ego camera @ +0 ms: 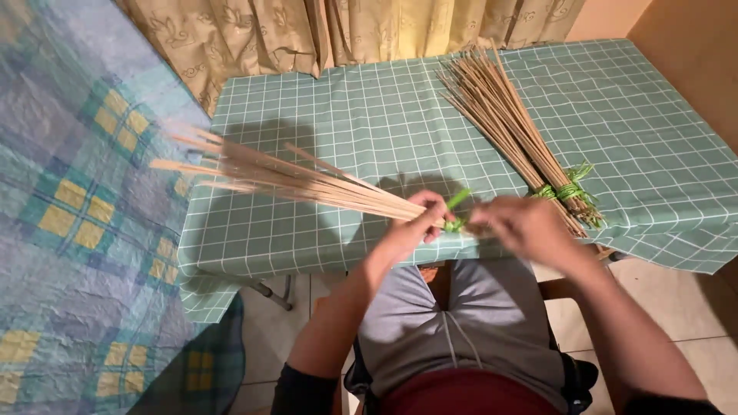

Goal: The person sorts dried coconut leaf midribs on a table by hand, gathering a bundle and then using a green strip to tie it together.

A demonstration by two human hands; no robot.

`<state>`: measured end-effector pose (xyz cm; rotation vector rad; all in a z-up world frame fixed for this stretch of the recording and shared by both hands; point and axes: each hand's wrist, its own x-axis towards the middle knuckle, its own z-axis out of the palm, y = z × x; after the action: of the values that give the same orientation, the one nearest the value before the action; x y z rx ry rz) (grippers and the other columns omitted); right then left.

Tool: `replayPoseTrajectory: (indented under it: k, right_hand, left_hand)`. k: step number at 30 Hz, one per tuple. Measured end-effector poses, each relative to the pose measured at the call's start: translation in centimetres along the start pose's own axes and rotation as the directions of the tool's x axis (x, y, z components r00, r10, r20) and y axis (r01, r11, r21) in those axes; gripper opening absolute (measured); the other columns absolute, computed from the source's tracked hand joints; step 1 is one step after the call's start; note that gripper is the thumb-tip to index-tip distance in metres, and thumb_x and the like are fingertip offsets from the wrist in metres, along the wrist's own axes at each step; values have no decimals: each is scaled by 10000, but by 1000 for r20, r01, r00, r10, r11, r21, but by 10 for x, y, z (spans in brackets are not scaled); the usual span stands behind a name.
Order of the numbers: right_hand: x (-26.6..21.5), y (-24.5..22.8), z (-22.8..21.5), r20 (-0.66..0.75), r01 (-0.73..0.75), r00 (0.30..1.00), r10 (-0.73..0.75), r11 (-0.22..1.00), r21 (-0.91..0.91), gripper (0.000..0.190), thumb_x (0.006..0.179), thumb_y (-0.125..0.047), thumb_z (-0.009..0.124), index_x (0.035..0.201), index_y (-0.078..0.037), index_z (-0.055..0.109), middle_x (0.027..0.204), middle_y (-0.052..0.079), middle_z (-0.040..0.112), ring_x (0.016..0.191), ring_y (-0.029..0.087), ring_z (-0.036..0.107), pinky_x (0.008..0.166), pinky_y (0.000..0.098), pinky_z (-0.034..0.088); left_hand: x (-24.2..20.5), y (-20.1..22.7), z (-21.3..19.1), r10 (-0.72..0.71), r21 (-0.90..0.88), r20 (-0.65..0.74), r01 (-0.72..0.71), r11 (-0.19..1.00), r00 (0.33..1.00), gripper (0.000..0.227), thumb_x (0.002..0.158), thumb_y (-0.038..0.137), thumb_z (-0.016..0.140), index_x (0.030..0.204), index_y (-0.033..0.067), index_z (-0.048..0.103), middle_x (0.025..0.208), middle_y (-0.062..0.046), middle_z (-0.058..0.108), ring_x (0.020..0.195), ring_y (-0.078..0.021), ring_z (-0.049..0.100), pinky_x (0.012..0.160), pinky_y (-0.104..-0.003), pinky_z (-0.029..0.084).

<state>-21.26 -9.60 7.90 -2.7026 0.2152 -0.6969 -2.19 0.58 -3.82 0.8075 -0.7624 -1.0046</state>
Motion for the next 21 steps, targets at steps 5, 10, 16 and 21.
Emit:
replayPoseTrajectory:
  k: [5, 10, 16, 21]
  right_hand:
    - [1, 59, 63, -45, -23, 998, 42, 935, 355, 289, 873, -18, 710, 1117, -144, 802, 863, 90, 781, 627, 207, 686, 617, 336, 534]
    - [-44, 20, 133, 140, -8, 990, 18, 997, -73, 451, 745, -51, 676, 1166, -192, 597, 908, 61, 724, 703, 300, 751, 685, 405, 608]
    - [4, -13, 53, -35, 40, 998, -43, 996, -80, 221, 810, 42, 613, 942, -106, 707, 742, 57, 700, 618, 274, 728, 624, 367, 588]
    - [26, 16, 36, -189, -61, 969, 157, 899, 435, 137, 954, -3, 685, 947, -62, 809, 675, 77, 707, 512, 144, 648, 588, 294, 539]
  left_hand:
    - [-2, 9, 13, 5, -172, 93, 11, 985, 996, 236, 977, 325, 713, 996, 126, 586, 817, -143, 635, 513, -131, 568, 361, -175, 390]
    - [11, 14, -15, 25, -77, -12, -26, 997, 1000, 254, 1019, 403, 640, 1033, 177, 526, 889, -100, 622, 589, -88, 529, 437, -156, 367]
    - [11, 6, -20, 94, 44, -126, -89, 995, 988, 178, 995, 251, 692, 1027, 88, 630, 858, -170, 688, 495, -99, 548, 358, -163, 382]
    - [5, 9, -12, 70, -35, -35, -71, 997, 997, 205, 962, 233, 728, 1044, 78, 622, 788, -164, 673, 477, -115, 569, 340, -174, 385]
